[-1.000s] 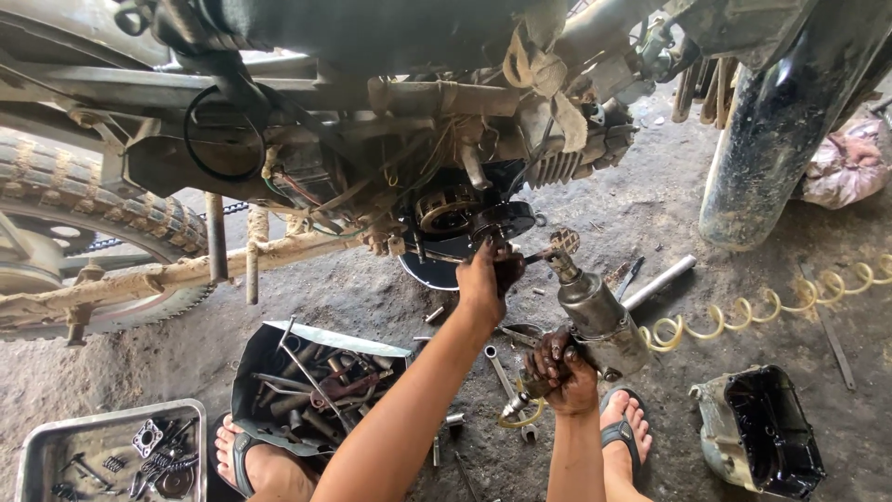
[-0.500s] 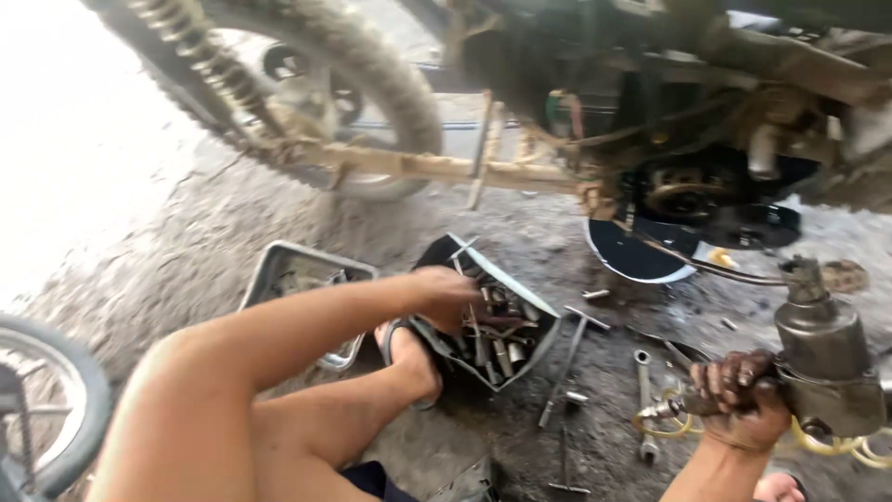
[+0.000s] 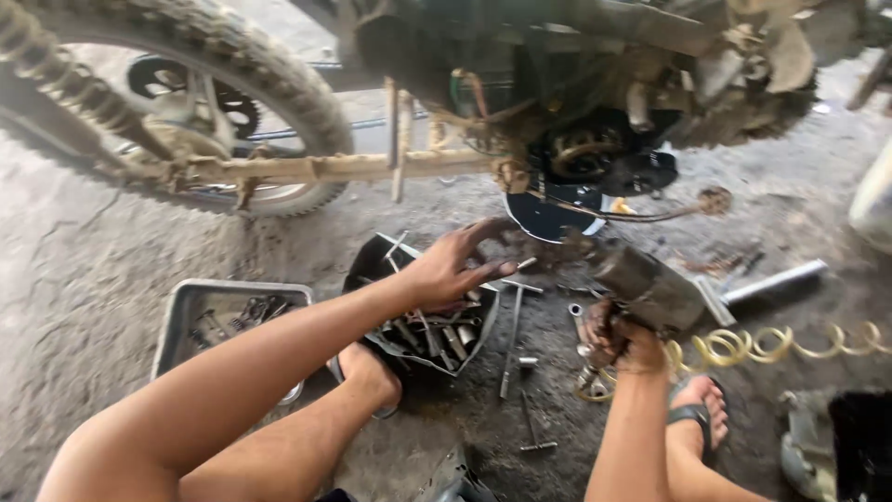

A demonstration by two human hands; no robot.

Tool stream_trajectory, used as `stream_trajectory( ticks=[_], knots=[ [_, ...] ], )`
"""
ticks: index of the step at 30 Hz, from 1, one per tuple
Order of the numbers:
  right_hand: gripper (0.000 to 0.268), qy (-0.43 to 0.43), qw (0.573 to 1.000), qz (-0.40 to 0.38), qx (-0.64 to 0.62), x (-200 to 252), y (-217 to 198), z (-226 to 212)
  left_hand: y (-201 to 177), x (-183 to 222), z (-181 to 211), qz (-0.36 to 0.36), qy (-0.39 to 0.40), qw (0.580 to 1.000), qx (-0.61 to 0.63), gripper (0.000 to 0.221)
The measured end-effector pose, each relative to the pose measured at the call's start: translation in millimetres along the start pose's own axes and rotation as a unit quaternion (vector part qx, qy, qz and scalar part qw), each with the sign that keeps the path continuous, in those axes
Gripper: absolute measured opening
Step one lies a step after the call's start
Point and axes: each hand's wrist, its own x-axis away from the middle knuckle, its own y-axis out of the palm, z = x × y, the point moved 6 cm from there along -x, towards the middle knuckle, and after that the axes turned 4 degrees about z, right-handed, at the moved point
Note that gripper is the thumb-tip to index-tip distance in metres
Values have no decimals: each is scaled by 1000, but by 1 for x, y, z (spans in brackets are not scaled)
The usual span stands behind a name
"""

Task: The person works under a motorcycle on a stand, using a pneumatic impact wrench to loosen bolts on the engine's clutch cover. They remove the clutch assembly by hand, hold and turn the clutch parts to separate them, place components in a tray, and finally wipe their hands with a rag.

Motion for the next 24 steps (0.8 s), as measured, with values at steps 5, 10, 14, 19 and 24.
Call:
stream_trajectory(
  ticks=[5, 10, 14, 19, 24],
  knots=[
    [33, 75, 997, -22, 17, 22, -4, 3, 79, -63, -3, 9, -12, 999, 47, 51],
    [38, 34, 990, 104, 90, 46, -31, -21, 110, -66, -51, 7, -136, 970, 202, 30],
    [34, 36, 988, 129, 75, 58, -44, -38, 140, -36, -151, -148, -94, 945, -276, 21],
    [29, -16, 994, 108, 18, 63, -34, -47, 182, 0, -139, -389, 9, 766, -512, 22],
    [30, -42, 992, 109, 40, 59, -30, -51, 270, 12, -130, -329, -35, 866, -376, 24]
  ],
)
